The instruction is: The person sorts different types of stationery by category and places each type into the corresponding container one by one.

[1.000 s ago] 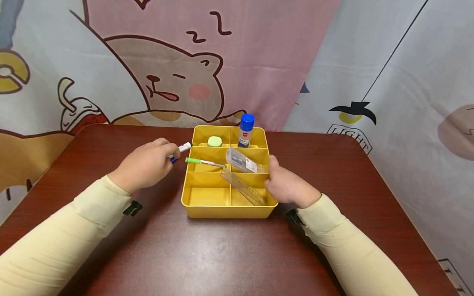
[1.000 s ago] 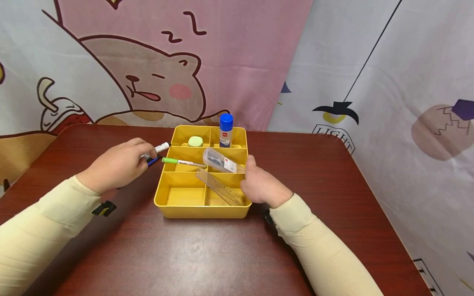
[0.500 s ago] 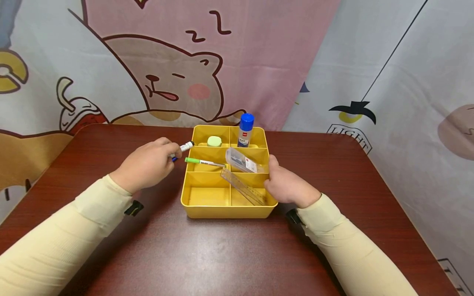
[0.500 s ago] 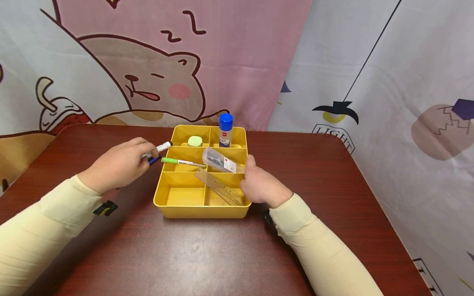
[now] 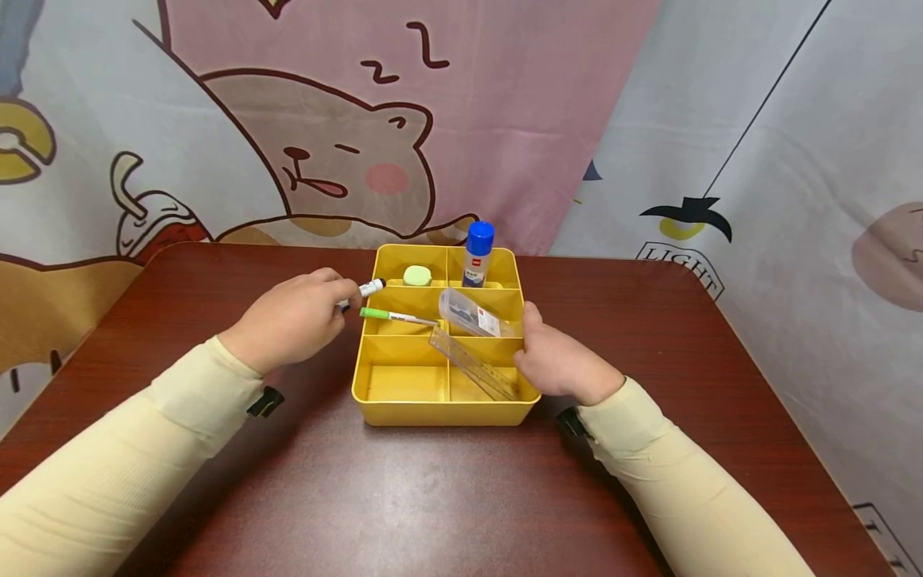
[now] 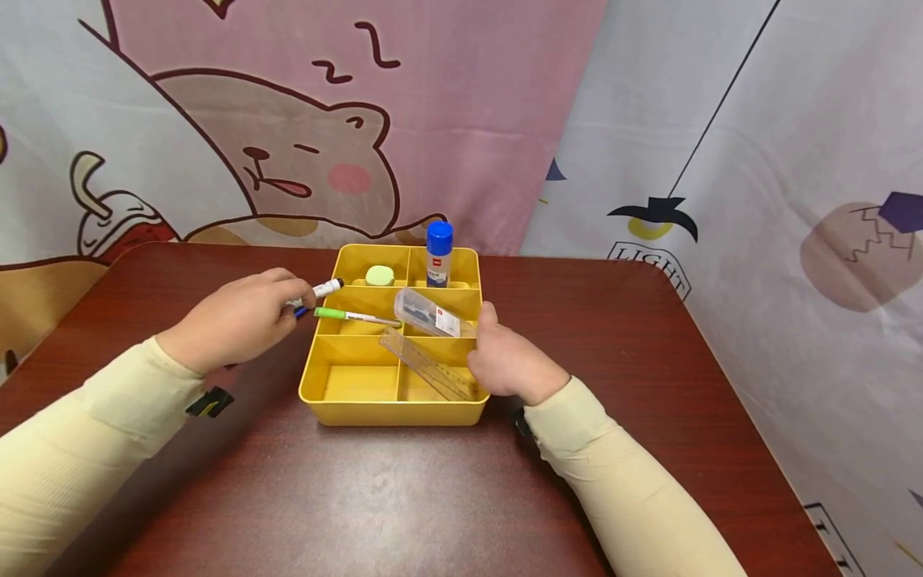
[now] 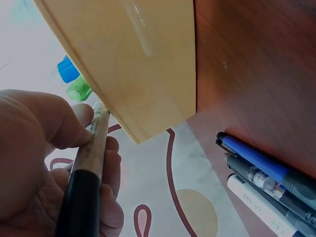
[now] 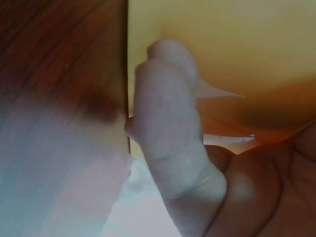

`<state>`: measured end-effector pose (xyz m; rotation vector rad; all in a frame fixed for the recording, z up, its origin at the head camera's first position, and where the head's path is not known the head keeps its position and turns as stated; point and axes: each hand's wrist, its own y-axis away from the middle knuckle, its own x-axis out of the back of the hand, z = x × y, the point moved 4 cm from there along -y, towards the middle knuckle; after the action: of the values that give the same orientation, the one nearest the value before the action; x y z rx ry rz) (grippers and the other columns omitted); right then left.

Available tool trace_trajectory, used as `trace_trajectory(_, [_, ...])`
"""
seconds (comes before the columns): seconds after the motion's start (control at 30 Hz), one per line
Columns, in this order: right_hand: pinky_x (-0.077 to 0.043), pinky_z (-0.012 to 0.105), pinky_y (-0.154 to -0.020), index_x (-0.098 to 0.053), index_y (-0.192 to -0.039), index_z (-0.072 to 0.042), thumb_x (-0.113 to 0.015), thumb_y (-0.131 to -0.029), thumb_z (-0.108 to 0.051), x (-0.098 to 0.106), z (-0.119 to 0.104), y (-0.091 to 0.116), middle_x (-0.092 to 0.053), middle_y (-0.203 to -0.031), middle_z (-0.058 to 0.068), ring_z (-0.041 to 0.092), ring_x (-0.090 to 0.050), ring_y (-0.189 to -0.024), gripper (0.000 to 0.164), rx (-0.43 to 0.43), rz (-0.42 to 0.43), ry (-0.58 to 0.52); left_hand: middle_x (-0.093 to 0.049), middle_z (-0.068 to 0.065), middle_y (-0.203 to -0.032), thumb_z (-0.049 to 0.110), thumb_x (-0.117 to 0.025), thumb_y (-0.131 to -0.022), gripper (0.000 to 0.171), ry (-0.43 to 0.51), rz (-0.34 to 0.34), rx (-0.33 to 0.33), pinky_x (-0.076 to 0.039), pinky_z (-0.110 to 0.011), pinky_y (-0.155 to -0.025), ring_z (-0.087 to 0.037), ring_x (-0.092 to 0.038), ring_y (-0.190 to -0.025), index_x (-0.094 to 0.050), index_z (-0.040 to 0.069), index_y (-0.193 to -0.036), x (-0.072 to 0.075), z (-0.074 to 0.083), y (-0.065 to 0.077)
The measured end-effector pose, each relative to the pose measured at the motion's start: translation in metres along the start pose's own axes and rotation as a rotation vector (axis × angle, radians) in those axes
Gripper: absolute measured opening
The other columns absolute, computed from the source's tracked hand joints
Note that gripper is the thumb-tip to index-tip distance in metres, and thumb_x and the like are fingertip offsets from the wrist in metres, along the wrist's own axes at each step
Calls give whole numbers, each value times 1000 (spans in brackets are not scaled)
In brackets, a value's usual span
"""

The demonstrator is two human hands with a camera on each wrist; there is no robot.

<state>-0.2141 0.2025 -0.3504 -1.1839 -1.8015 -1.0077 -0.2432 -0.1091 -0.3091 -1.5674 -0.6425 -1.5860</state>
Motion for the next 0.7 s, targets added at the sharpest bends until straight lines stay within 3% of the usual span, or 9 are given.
trace_trajectory(0.7, [-48, 42, -79, -11, -134, 2, -47, -87, -14, -1, 1, -1, -57, -103, 21, 20, -57, -79, 61, -9, -12, -3, -58, -4, -100, 8, -60, -78, 23, -22, -61, 2, -49, -35, -69, -18, -50, -79, -65, 15, -99, 0, 5, -4])
